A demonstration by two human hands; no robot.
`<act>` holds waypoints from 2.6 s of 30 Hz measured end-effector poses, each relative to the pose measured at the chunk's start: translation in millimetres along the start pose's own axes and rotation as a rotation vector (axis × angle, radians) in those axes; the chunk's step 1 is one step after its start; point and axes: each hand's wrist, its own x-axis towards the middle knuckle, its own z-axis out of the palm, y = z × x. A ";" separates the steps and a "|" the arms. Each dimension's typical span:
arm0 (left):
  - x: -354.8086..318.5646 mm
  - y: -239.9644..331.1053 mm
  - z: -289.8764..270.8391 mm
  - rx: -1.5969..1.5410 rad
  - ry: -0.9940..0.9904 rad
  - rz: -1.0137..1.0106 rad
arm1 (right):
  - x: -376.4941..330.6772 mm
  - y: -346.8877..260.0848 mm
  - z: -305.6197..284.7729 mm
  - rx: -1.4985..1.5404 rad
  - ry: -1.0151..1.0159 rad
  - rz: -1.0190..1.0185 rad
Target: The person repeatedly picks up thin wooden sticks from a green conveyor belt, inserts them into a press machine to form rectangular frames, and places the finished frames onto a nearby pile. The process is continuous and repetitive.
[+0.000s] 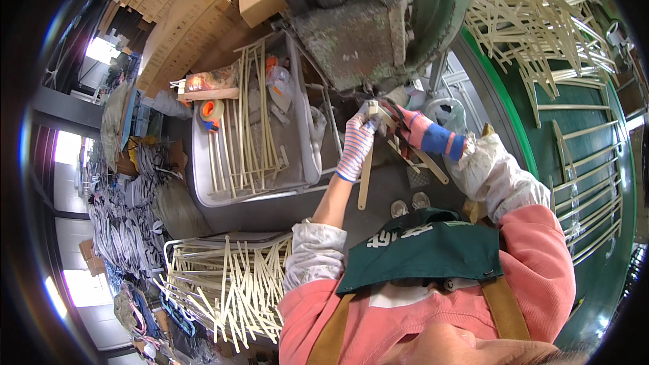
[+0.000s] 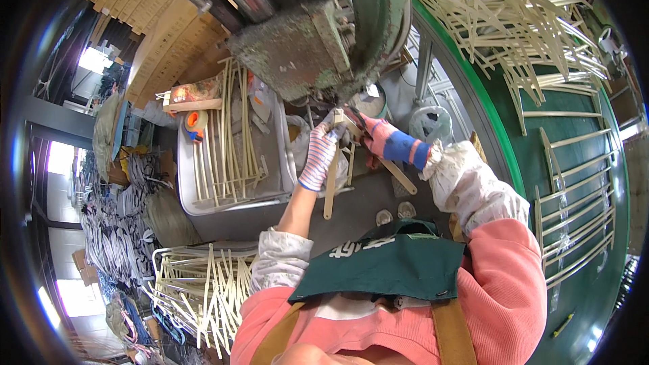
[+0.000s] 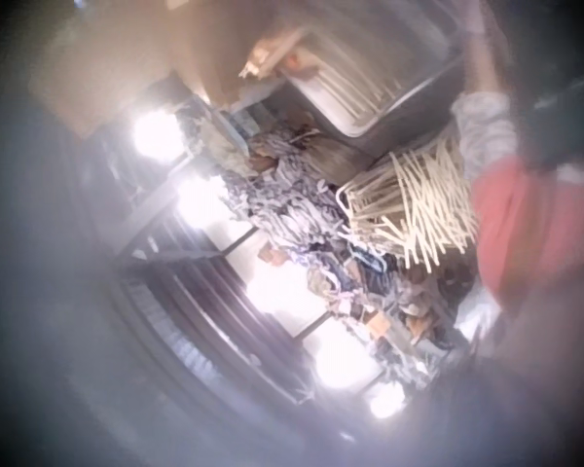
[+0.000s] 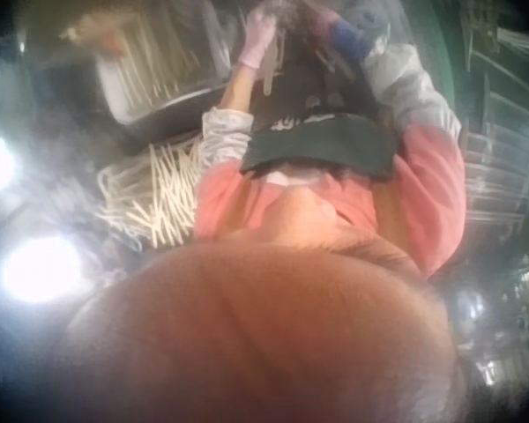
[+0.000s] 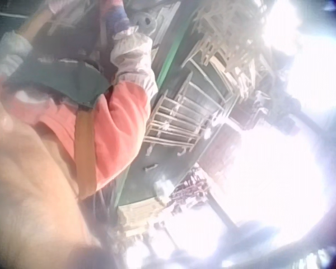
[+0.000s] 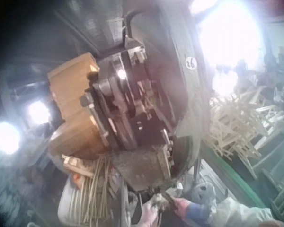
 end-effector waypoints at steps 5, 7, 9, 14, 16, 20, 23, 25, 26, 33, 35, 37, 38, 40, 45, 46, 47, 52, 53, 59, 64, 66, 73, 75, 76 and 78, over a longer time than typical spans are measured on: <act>-3.6 -0.2 -6.1 0.052 -0.099 0.025 | 9.8 -7.4 1.4 -0.139 -0.057 0.222; -1.2 2.3 -7.6 -0.164 -0.207 0.010 | 12.6 -13.0 0.5 -0.150 -0.121 0.380; 2.9 4.3 -6.2 -0.110 -0.147 -0.078 | 15.9 -16.7 -1.0 -0.052 -0.189 0.437; -17.2 4.0 -7.1 0.331 0.097 0.465 | 18.1 -12.2 3.6 -0.553 -0.026 -0.054; -47.7 2.0 -22.0 0.636 0.184 0.493 | 10.1 -7.3 6.5 -0.420 -0.030 0.092; -88.6 -5.8 -49.1 -0.243 -0.245 -0.314 | -28.5 5.5 7.9 -0.151 0.138 -0.082; -86.0 -4.3 -64.9 -0.199 -0.234 -0.286 | -46.9 12.6 1.8 0.188 0.113 0.358; -79.7 1.2 -72.5 -0.212 -0.239 -0.361 | -49.7 14.4 -4.2 0.026 0.205 0.310; -77.4 5.1 -75.4 -0.199 -0.238 -0.405 | -49.8 14.0 -7.8 0.013 0.155 0.306; -74.8 25.2 -83.7 -0.028 -0.306 -0.298 | -42.4 -4.8 -26.8 -0.108 0.037 0.333; -73.4 26.4 -83.3 0.000 -0.301 -0.321 | -41.7 -9.7 -25.8 -0.097 0.061 0.354; -71.1 28.0 -84.1 -0.039 -0.291 -0.402 | -41.3 -12.6 -24.0 -0.087 0.073 0.412; -69.9 29.3 -85.4 -0.072 -0.316 -0.363 | -41.8 -13.5 -23.9 -0.074 0.052 0.362; -68.1 33.5 -89.8 -0.116 -0.360 -0.394 | -42.2 -15.3 -28.2 -0.057 0.037 0.363; -68.6 36.4 -94.8 -0.253 -0.445 -0.396 | -44.8 -27.8 -37.8 0.061 -0.039 0.401; -70.6 33.1 -91.2 -0.101 -0.401 -0.348 | -46.4 -32.8 -35.4 0.085 -0.047 0.475; -73.3 29.0 -87.3 0.030 -0.345 -0.289 | -46.8 -37.6 -27.3 0.101 -0.052 0.544; -101.6 17.5 -78.1 0.640 0.187 0.055 | -68.2 -48.1 16.3 0.437 -0.284 0.283; -112.9 22.4 -83.1 0.703 0.251 0.058 | -71.6 -41.2 15.8 0.257 -0.277 0.207; -201.5 99.6 -168.6 0.359 0.175 0.093 | -69.9 107.7 -72.5 0.337 -0.222 0.716; -287.4 142.6 -261.3 0.426 0.434 0.470 | -106.1 263.0 -81.0 0.224 -0.204 0.869; -327.3 128.0 -287.8 0.043 0.778 0.665 | -123.0 281.8 -58.3 0.242 -0.167 0.650; -420.9 15.2 -307.2 -0.114 1.025 0.416 | -111.7 184.3 16.1 1.333 -0.053 -0.308; -433.3 -28.8 -287.0 -0.155 1.123 0.177 | -122.0 137.4 -6.5 1.409 0.003 -0.375; -439.6 -46.6 -275.4 -0.107 1.097 0.129 | -128.4 112.6 -18.1 1.308 0.289 -0.098; -454.8 -67.2 -248.8 0.160 1.017 -0.315 | -145.5 63.9 -30.9 1.002 0.205 -0.037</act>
